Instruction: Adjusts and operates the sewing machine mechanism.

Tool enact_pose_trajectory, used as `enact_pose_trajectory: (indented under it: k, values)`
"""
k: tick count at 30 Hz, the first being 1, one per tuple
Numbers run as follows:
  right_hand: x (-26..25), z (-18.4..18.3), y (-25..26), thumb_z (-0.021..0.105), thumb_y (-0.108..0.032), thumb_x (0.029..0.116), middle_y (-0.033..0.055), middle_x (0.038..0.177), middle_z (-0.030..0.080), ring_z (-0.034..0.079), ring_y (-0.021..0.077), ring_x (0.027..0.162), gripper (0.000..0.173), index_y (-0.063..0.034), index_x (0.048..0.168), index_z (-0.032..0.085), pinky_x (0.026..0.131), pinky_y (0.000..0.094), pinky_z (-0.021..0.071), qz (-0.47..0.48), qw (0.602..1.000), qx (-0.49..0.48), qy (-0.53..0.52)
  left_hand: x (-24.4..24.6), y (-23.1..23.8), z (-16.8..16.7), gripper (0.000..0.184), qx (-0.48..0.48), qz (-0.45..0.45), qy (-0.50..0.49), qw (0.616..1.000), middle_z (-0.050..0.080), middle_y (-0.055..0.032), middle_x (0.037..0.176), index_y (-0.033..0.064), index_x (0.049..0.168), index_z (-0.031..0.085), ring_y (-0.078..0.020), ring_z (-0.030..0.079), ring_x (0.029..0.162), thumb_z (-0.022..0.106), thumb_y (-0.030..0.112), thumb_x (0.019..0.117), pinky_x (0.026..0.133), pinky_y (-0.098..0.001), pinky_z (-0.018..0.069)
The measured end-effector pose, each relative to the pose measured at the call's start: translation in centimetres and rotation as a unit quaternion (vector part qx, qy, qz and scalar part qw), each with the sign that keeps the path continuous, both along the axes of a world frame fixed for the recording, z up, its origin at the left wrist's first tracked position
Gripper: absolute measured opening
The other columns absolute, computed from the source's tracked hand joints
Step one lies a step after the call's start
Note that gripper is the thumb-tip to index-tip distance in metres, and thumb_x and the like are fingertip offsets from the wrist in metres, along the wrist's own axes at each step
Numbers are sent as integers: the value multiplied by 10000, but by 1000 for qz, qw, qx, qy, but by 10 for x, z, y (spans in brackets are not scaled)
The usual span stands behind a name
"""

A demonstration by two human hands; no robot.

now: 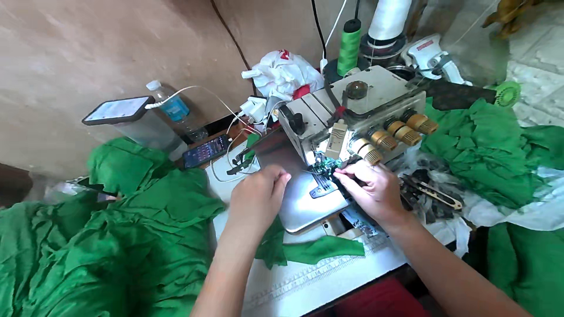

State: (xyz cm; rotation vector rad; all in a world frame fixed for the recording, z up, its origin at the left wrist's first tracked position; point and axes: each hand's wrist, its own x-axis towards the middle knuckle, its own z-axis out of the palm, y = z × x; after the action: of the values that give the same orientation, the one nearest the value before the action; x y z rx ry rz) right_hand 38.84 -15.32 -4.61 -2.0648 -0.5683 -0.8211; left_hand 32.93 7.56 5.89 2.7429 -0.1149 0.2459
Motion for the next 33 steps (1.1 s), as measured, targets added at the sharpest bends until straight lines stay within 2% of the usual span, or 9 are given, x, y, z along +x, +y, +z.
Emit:
enact_pose_trajectory:
  k: [6, 10, 14, 17, 19, 21, 23, 27, 33]
  values:
    - [-1, 0, 2, 704, -293, 931, 56, 851, 753, 697, 172, 827, 216, -104, 904, 804, 766, 309, 556, -25, 1000, -9, -3, 36, -7, -40, 173, -64, -30, -128, 989, 622, -63, 854, 73, 866, 737, -173, 629, 759, 694, 227, 933, 695, -359, 553]
    - [-3, 4, -1, 690, -271, 942, 57, 886, 766, 710, 146, 870, 212, -95, 917, 807, 827, 287, 561, 1, 1000, 3, 17, 42, -5, -49, 165, -125, -62, -168, 976, 614, -84, 1032, 70, 884, 704, -169, 618, 966, 679, 229, 918, 820, -320, 535]
    - [-13, 18, -25, 611, -207, 988, 78, 1072, 766, 715, 126, 1028, 235, -65, 1079, 775, 933, 269, 559, 63, 994, -23, 87, 49, -7, -52, 233, -118, -95, -114, 982, 601, -179, 1315, 1, 1027, 654, -263, 626, 1198, 625, 226, 975, 962, -433, 549]
    - [-24, 25, -62, 549, -239, 1023, 78, 1276, 706, 660, 139, 1191, 364, -80, 1324, 680, 1037, 312, 524, 123, 980, -74, 141, 48, -8, -53, 360, -83, -98, -93, 987, 631, -175, 1311, 0, 1207, 654, -308, 616, 1235, 550, 283, 1010, 1021, -521, 502]
    - [-33, 27, -90, 519, -318, 1045, 70, 1370, 659, 608, 147, 1277, 429, -100, 1398, 630, 1084, 348, 490, 125, 974, -97, 163, 47, -7, -54, 400, -65, -98, -95, 989, 656, -182, 1308, -7, 1220, 672, -333, 600, 1283, 508, 303, 1027, 1070, -549, 465]
    - [-41, 27, -117, 508, -328, 1048, 97, 1340, 669, 624, 170, 1243, 429, -81, 1371, 646, 1062, 375, 501, 73, 976, -104, 176, 47, -7, -57, 407, -57, -100, -103, 988, 673, -170, 1297, 6, 1190, 703, -328, 598, 1293, 480, 308, 1032, 1081, -553, 457]
    - [-47, 24, -140, 498, -243, 1032, 138, 1207, 704, 681, 205, 1078, 368, -55, 1284, 691, 943, 387, 558, -20, 977, -120, 178, 48, -8, -57, 420, -55, -101, -109, 987, 676, -159, 1301, 17, 1183, 714, -327, 596, 1296, 464, 320, 1034, 1083, -557, 450]
    - [-49, 7, -159, 556, -116, 993, 222, 1076, 721, 674, 436, 1047, 245, -29, 1086, 765, 901, 621, 520, -139, 949, -192, 208, 48, -7, -58, 412, -52, -98, -118, 987, 690, -154, 1264, 23, 1133, 722, -327, 611, 1269, 462, 323, 1026, 1061, -541, 465]
    - [-41, -4, -156, 754, -152, 918, 281, 1146, 685, 620, 530, 1117, 293, -27, 1183, 732, 900, 730, 464, -165, 913, -234, 289, 49, -7, -57, 369, -58, -98, -121, 986, 691, -157, 1255, 11, 1092, 725, -329, 609, 1272, 494, 291, 1020, 1058, -543, 469]
